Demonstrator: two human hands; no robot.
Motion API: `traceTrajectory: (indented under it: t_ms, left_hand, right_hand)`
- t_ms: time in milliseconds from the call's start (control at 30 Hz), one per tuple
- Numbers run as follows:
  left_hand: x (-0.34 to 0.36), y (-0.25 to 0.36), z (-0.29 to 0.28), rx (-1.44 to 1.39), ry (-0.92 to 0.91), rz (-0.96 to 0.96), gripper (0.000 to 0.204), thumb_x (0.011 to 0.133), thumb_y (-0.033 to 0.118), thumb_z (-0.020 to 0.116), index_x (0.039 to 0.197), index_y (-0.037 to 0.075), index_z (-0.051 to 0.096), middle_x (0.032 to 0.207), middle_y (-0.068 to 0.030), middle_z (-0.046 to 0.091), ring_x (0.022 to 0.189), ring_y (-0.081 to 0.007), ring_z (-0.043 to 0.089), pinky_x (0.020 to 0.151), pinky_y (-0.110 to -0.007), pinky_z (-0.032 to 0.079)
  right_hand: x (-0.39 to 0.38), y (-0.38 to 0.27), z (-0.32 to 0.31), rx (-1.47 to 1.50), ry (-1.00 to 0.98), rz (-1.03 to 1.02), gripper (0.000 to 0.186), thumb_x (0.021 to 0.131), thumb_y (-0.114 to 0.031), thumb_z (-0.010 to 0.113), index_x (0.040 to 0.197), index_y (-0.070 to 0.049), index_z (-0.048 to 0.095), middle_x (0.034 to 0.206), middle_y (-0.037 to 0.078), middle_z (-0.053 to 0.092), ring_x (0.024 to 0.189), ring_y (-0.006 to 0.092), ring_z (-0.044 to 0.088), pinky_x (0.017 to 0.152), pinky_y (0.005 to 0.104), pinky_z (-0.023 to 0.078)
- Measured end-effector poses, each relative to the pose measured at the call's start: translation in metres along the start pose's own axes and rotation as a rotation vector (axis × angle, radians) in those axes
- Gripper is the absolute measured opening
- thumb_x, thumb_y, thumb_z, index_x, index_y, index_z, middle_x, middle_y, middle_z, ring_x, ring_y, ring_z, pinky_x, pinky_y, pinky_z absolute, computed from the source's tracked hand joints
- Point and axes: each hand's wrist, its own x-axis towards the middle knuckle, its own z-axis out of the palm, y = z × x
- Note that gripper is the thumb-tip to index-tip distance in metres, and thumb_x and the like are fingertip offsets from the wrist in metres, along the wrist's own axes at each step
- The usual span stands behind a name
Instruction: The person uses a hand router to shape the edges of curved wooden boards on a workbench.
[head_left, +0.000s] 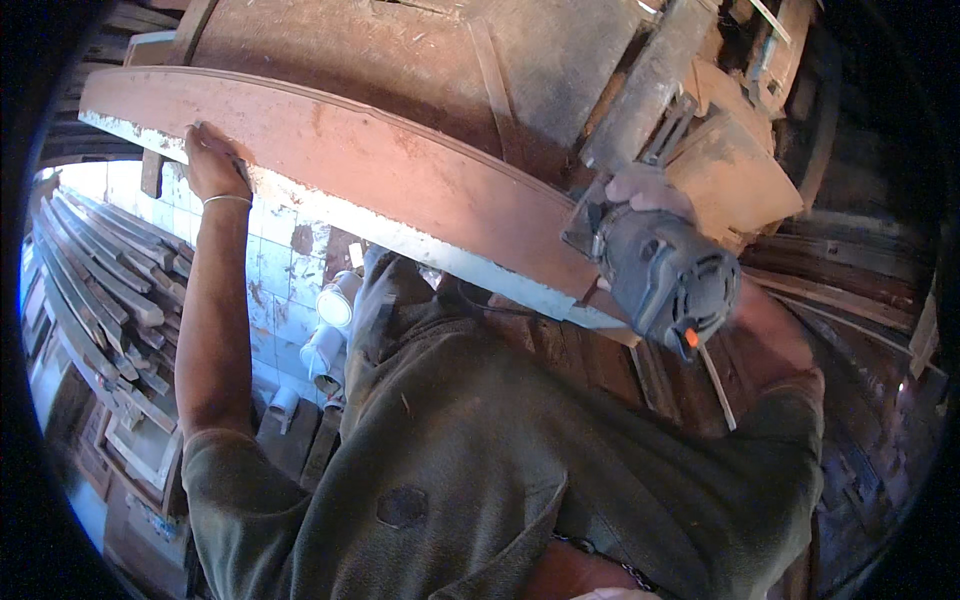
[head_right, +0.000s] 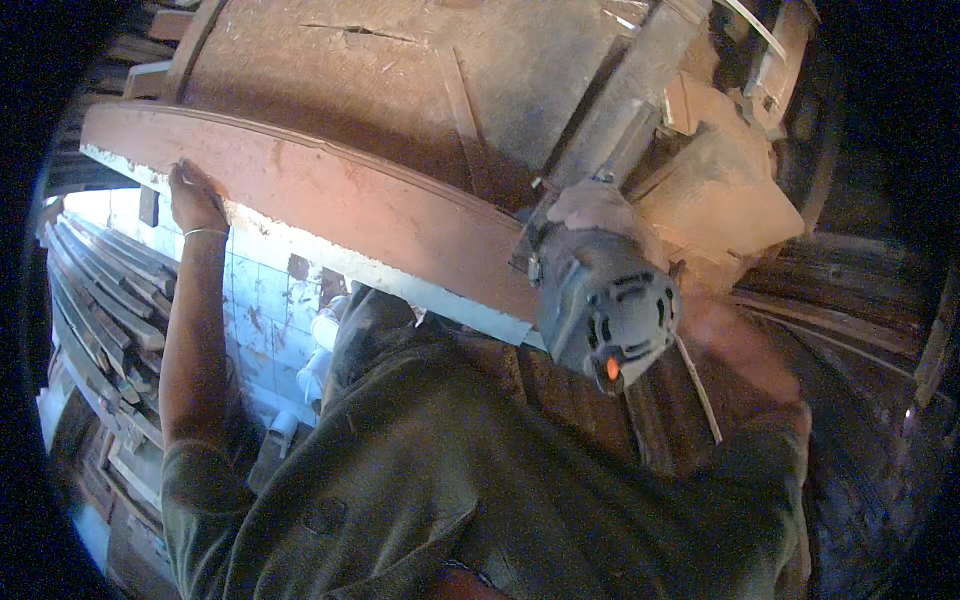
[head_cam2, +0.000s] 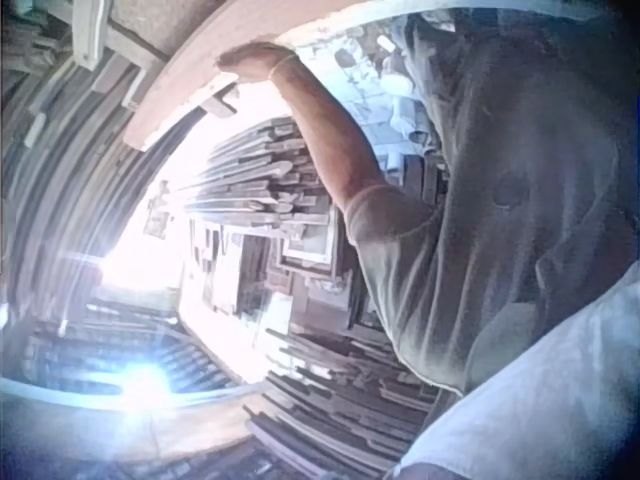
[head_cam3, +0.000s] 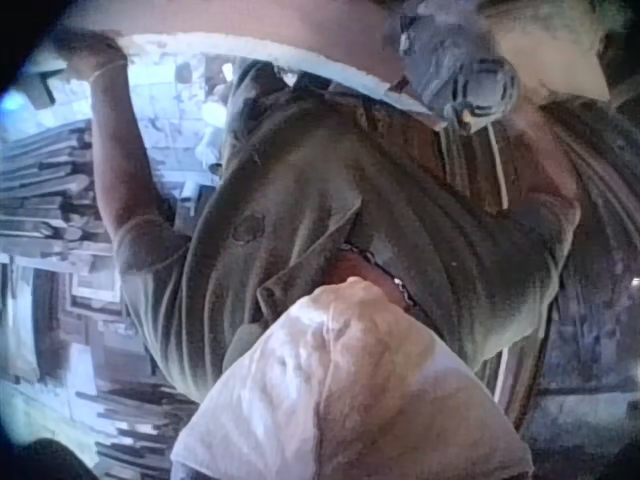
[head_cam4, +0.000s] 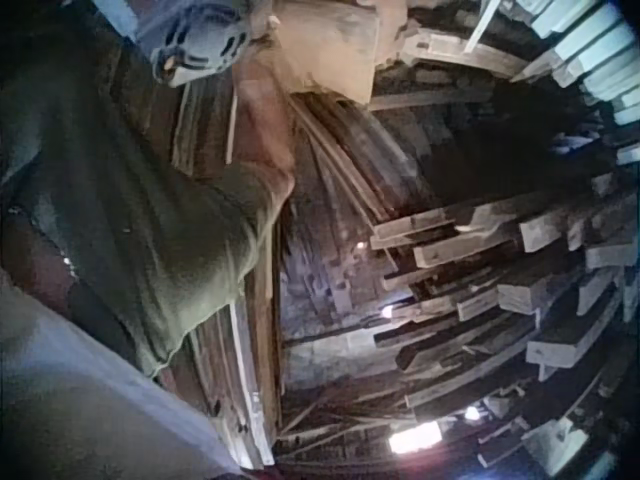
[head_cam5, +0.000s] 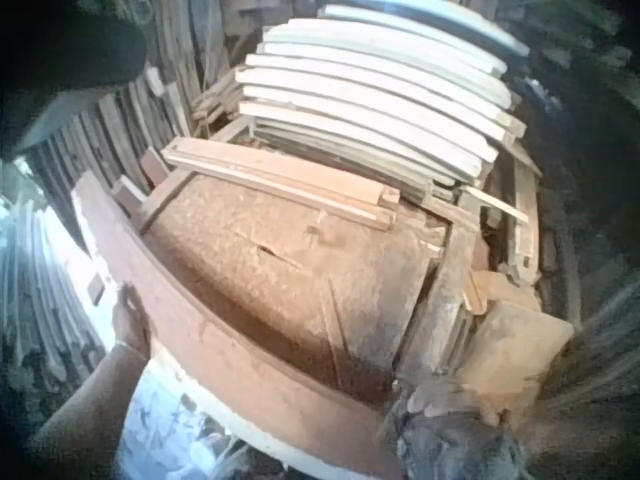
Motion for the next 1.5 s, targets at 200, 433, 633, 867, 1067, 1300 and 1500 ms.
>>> traceTrajectory:
  t_ms: [200,433,633,867,1067,1300,1500]
  left_hand:
    - [0.056,-0.03,-0.019,0.053,-0.176,0.146,0.048,0.103,0.034,0.05,0.129,-0.006,0.056,0.111,-0.0192,0.064,0.095,-0.0216,0.064,0.084,-0.034,0.052]
    - [0.092,-0.049,-0.03,0.617,-0.174,0.512,0.055,0.101,0.036,0.046,0.145,0.003,0.047,0.133,-0.0293,0.058,0.117,-0.0371,0.063,0.099,-0.042,0.051]
    - [0.03,-0.014,-0.013,0.164,-0.168,0.16,0.06,0.102,0.043,0.041,0.144,0.0,0.047,0.132,-0.0262,0.059,0.11,-0.0357,0.066,0.095,-0.041,0.053]
    - [0.029,-0.205,-0.119,0.672,-0.433,0.669,0.036,0.1,0.02,0.049,0.128,-0.001,0.057,0.129,-0.0184,0.059,0.118,-0.0334,0.057,0.103,-0.042,0.045]
    - [-0.236,-0.085,-0.102,0.643,-1.871,0.054,0.05,0.091,0.029,0.074,0.131,0.001,0.061,0.117,-0.0168,0.07,0.113,-0.0247,0.065,0.1,-0.036,0.049]
    - [-0.338,-0.088,-0.064,0.407,-2.147,0.377,0.074,0.091,0.045,0.072,0.147,0.005,0.045,0.135,-0.0241,0.059,0.13,-0.0334,0.055,0.112,-0.041,0.04]
    - [-0.264,-0.056,-0.112,0.341,-2.127,0.331,0.047,0.101,0.043,0.058,0.133,0.009,0.061,0.11,-0.0193,0.068,0.098,-0.0358,0.069,0.083,-0.042,0.054]
  right_hand:
    - [-0.011,-0.036,-0.014,-0.067,-0.039,0.221,0.082,0.067,-0.015,0.092,0.134,-0.011,0.045,0.13,0.015,0.054,0.126,0.0298,0.05,0.106,0.0479,0.041]
    - [-0.1,-0.144,-0.023,-0.617,0.18,0.947,0.058,0.088,-0.038,0.07,0.137,-0.011,0.051,0.133,0.011,0.059,0.124,0.0293,0.055,0.11,0.0441,0.042]
    - [-0.141,-0.232,0.012,-0.746,0.487,1.232,0.047,0.083,-0.03,0.08,0.121,-0.006,0.064,0.114,0.007,0.067,0.107,0.0211,0.061,0.099,0.0377,0.047]
    - [-0.091,-0.252,0.076,-0.573,0.714,1.353,0.05,0.079,-0.024,0.086,0.118,-0.002,0.064,0.111,0.006,0.066,0.1,0.0195,0.063,0.091,0.0381,0.052]
    - [-0.009,-0.212,0.088,-0.381,0.74,0.773,0.052,0.081,-0.032,0.084,0.121,-0.005,0.065,0.117,0.006,0.065,0.104,0.0181,0.062,0.094,0.0353,0.051]
    - [0.074,-0.185,0.063,-0.025,0.877,0.413,0.047,0.081,-0.008,0.077,0.124,-0.003,0.059,0.115,0.007,0.066,0.105,0.0183,0.065,0.098,0.0351,0.05]
    - [0.026,-0.147,-0.016,-0.111,0.654,0.646,0.042,0.081,-0.011,0.079,0.119,-0.003,0.063,0.111,0.005,0.068,0.102,0.016,0.065,0.097,0.0353,0.05]
